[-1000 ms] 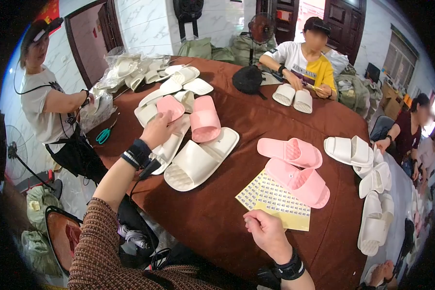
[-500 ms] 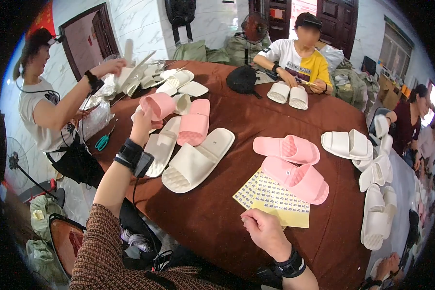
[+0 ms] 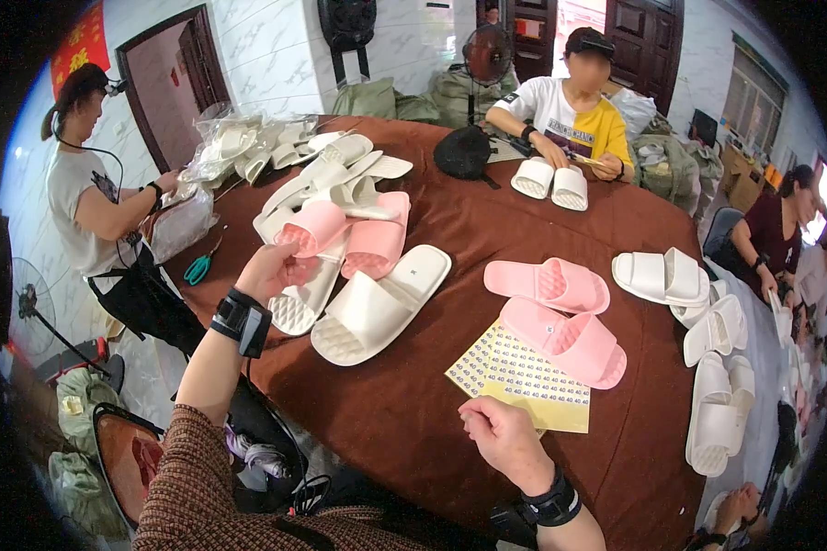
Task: Applying size labels to the inside footbed of slippers and sorting them by color and size.
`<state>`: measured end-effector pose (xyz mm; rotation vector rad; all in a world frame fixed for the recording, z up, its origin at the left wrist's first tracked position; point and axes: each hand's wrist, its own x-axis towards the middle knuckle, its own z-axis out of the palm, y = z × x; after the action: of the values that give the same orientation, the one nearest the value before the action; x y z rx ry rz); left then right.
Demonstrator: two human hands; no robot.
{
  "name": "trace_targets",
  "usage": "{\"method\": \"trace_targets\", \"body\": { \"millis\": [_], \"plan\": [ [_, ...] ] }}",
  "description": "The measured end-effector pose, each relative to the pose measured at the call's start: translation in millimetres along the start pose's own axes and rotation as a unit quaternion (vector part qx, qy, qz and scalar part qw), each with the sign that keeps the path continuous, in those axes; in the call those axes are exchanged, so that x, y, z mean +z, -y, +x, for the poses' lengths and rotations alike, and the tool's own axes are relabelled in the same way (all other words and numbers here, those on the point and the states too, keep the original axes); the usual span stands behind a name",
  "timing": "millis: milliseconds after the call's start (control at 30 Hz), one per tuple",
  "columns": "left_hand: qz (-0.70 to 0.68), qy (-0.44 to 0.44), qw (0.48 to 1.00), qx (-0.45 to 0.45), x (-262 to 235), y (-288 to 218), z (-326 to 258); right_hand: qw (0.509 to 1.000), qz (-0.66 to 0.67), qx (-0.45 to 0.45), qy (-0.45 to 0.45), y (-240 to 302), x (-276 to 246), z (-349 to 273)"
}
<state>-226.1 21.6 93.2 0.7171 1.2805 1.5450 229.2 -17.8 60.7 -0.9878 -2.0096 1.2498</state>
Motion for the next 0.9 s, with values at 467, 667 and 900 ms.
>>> {"method": "trace_targets", "body": {
  "millis": [467, 667, 900],
  "plan": [
    [0.538, 0.074, 0.839, 0.042, 46.4, -13.6, -17.0, 1.000, 0.000, 0.002, 0.002, -6.7, 0.8, 0.0],
    [0.727, 0.105, 0.635, 0.238, 41.7, -19.8, 6.6, 1.000, -0.005, -0.005, 0.014, -6.1, 0.8, 0.4],
    [0.674, 0.172, 0.708, 0.124, 62.4, -26.4, 0.7, 1.000, -0.004, 0.004, 0.020, -7.1, -1.4, 0.0]
  ]
}}
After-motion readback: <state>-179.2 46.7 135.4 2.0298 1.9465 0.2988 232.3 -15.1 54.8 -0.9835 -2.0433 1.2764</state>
